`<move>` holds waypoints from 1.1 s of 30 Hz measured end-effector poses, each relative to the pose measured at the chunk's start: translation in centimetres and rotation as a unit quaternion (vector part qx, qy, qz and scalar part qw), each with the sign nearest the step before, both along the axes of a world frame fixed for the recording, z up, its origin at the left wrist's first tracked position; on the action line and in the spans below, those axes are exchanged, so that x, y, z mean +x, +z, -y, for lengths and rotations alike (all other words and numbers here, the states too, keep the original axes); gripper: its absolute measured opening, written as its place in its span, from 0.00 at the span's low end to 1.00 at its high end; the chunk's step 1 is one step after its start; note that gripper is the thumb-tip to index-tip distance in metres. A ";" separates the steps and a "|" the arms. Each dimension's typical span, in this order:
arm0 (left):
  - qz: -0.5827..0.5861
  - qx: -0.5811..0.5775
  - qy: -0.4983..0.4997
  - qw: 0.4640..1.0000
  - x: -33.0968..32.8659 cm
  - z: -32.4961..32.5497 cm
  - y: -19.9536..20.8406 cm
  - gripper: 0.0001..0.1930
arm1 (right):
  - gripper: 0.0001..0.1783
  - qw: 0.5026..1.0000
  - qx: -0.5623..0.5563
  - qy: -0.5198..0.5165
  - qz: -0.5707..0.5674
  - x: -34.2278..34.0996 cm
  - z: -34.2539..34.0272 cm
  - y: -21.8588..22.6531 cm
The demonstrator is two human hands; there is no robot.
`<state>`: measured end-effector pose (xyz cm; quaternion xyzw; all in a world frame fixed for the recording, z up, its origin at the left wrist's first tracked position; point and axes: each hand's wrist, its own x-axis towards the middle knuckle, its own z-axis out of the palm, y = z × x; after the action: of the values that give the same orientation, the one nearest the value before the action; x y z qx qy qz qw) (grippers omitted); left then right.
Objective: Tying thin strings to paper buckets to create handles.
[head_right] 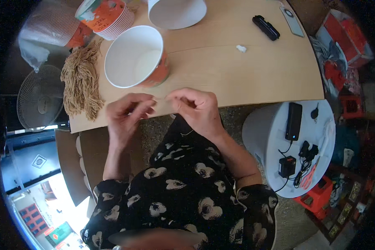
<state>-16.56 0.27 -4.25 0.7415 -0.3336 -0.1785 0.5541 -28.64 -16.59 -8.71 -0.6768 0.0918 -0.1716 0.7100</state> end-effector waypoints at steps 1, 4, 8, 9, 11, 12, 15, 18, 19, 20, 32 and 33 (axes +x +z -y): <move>0.132 0.009 0.015 0.991 0.6 0.2 0.5 0.09 | 0.05 0.997 -0.018 -0.070 0.007 0.1 0.1 0.2; 0.453 0.063 0.032 0.888 1.9 2.4 3.7 0.13 | 0.04 0.979 -0.020 -0.194 0.066 2.0 -0.4 -0.8; 0.370 0.088 0.005 0.925 2.9 3.6 2.3 0.12 | 0.03 0.959 -0.037 -0.245 0.140 4.0 -0.9 -1.4; 0.372 0.089 -0.001 0.924 3.1 4.0 2.4 0.12 | 0.03 0.961 -0.027 -0.238 0.138 4.2 -0.9 -1.6; 0.234 0.096 0.002 0.968 3.3 3.9 3.1 0.10 | 0.03 0.964 -0.046 -0.227 0.132 4.5 -1.2 -2.1; 0.268 0.106 -0.006 0.957 3.8 4.0 3.3 0.10 | 0.03 0.964 -0.045 -0.227 0.132 4.7 -1.2 -2.2; 0.233 0.112 -0.049 0.965 5.0 4.2 3.2 0.10 | 0.03 0.966 -0.021 -0.216 0.142 5.2 -1.1 -2.5; 0.227 0.118 -0.068 0.964 5.6 4.5 3.2 0.10 | 0.04 0.967 -0.018 -0.210 0.145 5.6 -1.2 -2.9; 0.228 0.119 -0.066 0.964 5.8 4.5 3.3 0.10 | 0.04 0.969 -0.015 -0.206 0.136 5.7 -1.2 -3.0; 0.223 0.123 -0.076 0.964 5.9 4.4 3.3 0.11 | 0.04 0.971 -0.011 -0.202 0.126 5.7 -1.2 -3.0; 0.224 0.127 -0.129 0.958 6.7 5.1 3.6 0.10 | 0.05 0.977 -0.016 -0.188 0.104 6.7 -0.8 -2.6; 0.223 0.134 -0.136 0.956 6.8 5.2 3.6 0.09 | 0.05 0.977 -0.018 -0.185 0.105 6.7 -0.7 -2.5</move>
<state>-9.75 -4.92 -0.65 0.7775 -0.5193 -0.1246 0.3319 -21.90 -15.87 -11.16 -0.6390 0.1376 -0.3714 0.6594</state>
